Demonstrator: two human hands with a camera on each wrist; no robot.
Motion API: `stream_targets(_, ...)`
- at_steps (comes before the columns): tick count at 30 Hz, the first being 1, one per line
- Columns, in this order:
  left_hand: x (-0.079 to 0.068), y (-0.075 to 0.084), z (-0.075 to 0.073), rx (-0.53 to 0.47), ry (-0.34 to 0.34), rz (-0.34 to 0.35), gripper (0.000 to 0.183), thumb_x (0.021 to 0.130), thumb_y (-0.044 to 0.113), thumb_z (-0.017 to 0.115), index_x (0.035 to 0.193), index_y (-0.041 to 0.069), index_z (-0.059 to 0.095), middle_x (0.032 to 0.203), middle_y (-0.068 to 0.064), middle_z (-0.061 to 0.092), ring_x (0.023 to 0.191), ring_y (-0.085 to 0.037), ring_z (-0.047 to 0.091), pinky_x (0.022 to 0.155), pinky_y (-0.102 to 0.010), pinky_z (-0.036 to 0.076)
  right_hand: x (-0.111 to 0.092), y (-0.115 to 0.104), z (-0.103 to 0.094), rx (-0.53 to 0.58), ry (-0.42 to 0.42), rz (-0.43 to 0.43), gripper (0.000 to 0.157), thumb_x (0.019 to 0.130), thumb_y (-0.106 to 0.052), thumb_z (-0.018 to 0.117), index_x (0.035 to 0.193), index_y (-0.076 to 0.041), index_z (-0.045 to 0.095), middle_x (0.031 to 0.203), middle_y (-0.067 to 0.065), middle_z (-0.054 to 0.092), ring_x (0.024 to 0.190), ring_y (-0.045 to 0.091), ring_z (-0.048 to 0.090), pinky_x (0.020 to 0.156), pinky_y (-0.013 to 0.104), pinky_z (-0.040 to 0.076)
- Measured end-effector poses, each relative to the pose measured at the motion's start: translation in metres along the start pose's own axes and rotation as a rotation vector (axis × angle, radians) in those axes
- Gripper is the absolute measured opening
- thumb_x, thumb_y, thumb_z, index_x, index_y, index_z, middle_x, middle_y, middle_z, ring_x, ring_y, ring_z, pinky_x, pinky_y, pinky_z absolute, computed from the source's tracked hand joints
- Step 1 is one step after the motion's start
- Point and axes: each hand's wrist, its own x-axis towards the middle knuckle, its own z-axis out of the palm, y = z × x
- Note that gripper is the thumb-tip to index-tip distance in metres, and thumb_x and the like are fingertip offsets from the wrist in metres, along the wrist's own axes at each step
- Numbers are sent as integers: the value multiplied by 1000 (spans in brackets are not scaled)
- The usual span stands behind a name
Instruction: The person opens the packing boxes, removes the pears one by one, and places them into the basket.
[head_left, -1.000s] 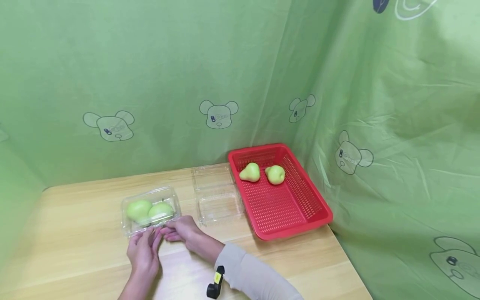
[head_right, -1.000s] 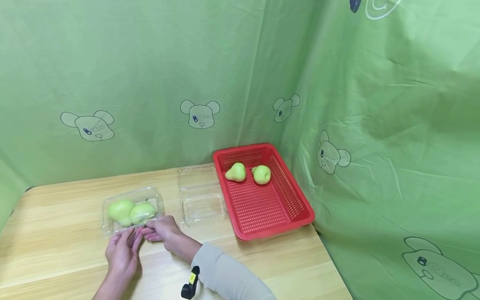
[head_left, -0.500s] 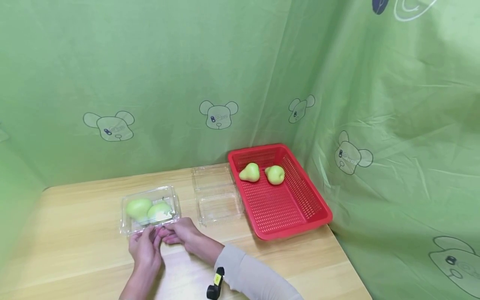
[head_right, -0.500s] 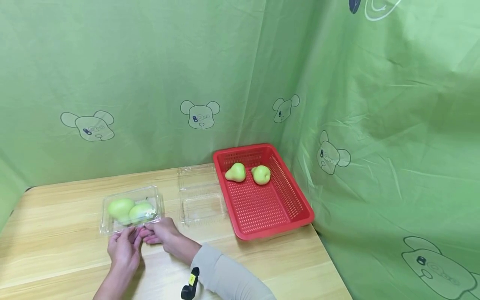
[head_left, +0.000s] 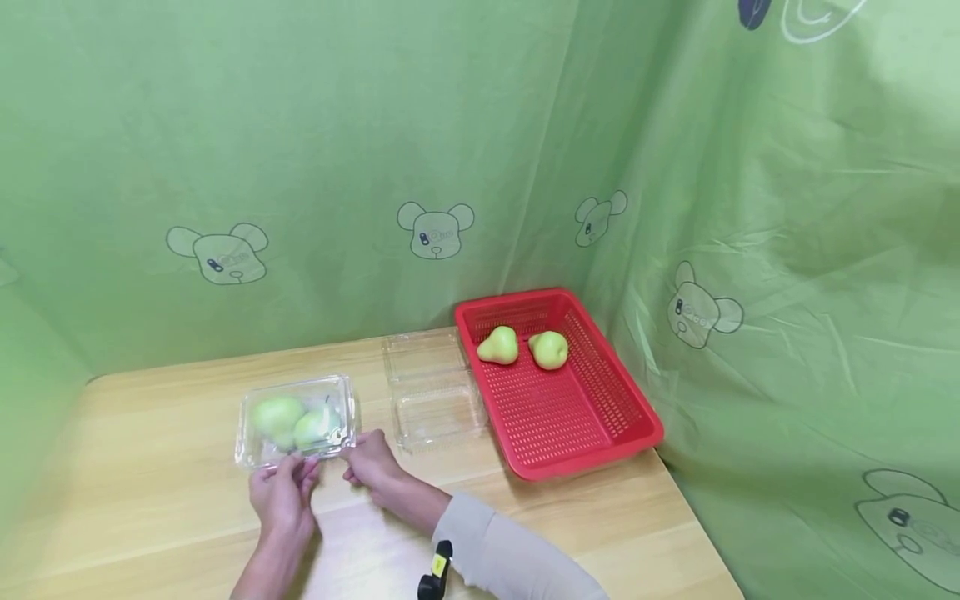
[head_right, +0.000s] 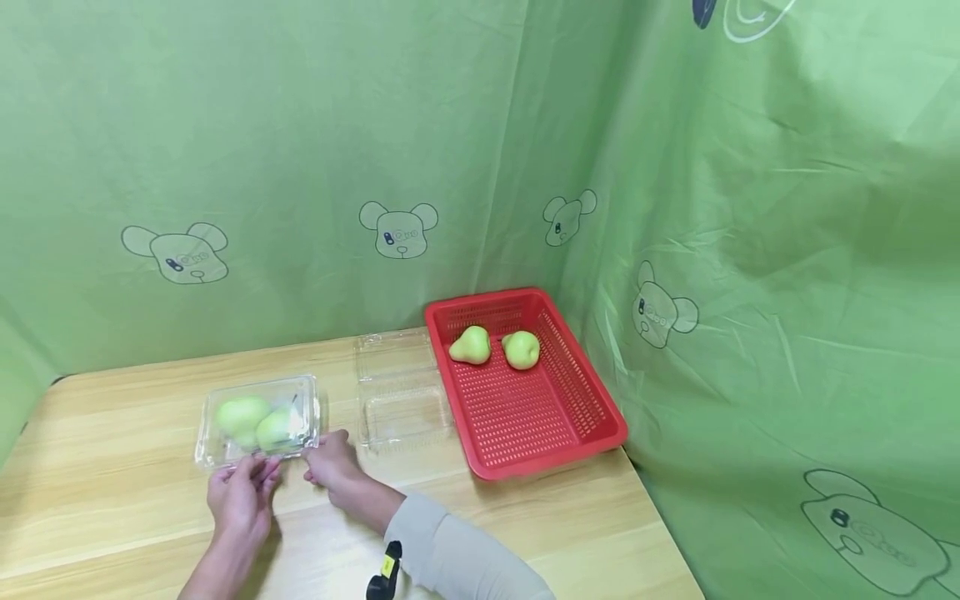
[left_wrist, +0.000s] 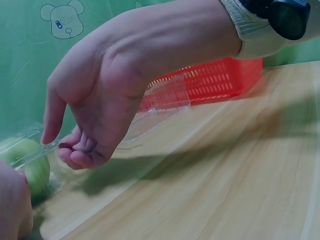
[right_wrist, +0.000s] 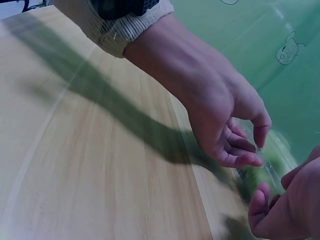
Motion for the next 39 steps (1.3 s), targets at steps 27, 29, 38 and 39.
stream_targets(27, 3, 10, -10, 60, -15, -6, 19, 100, -1, 55, 108, 7, 40, 83, 2, 73, 71, -6, 70, 72, -21, 63, 8, -8, -4, -104, 90, -128, 47, 82, 13, 64, 128, 2, 63, 116, 13, 71, 108, 23, 68, 99, 33, 61)
stream_targets(29, 4, 11, -11, 70, -17, -3, 18, 99, -1, 55, 107, 6, 40, 81, 2, 74, 69, -6, 70, 71, -21, 63, 8, -9, -4, -90, 89, -123, 47, 82, 13, 63, 128, 3, 64, 118, 14, 71, 110, 24, 69, 99, 33, 60)
stream_targets(38, 5, 15, -17, 116, -40, -18, 13, 102, 1, 53, 106, 6, 42, 79, 3, 73, 71, -6, 71, 73, -20, 63, 11, -11, -9, -18, 92, -122, 45, 84, 9, 65, 128, 2, 66, 124, 15, 72, 118, 28, 68, 105, 37, 58)
stream_targets(39, 5, 16, -17, 120, -49, -18, 11, 102, 1, 52, 106, 5, 43, 79, 3, 73, 71, -6, 71, 73, -20, 63, 11, -12, -9, -11, 93, -123, 44, 84, 9, 65, 128, 2, 66, 124, 16, 72, 118, 29, 68, 105, 37, 58)
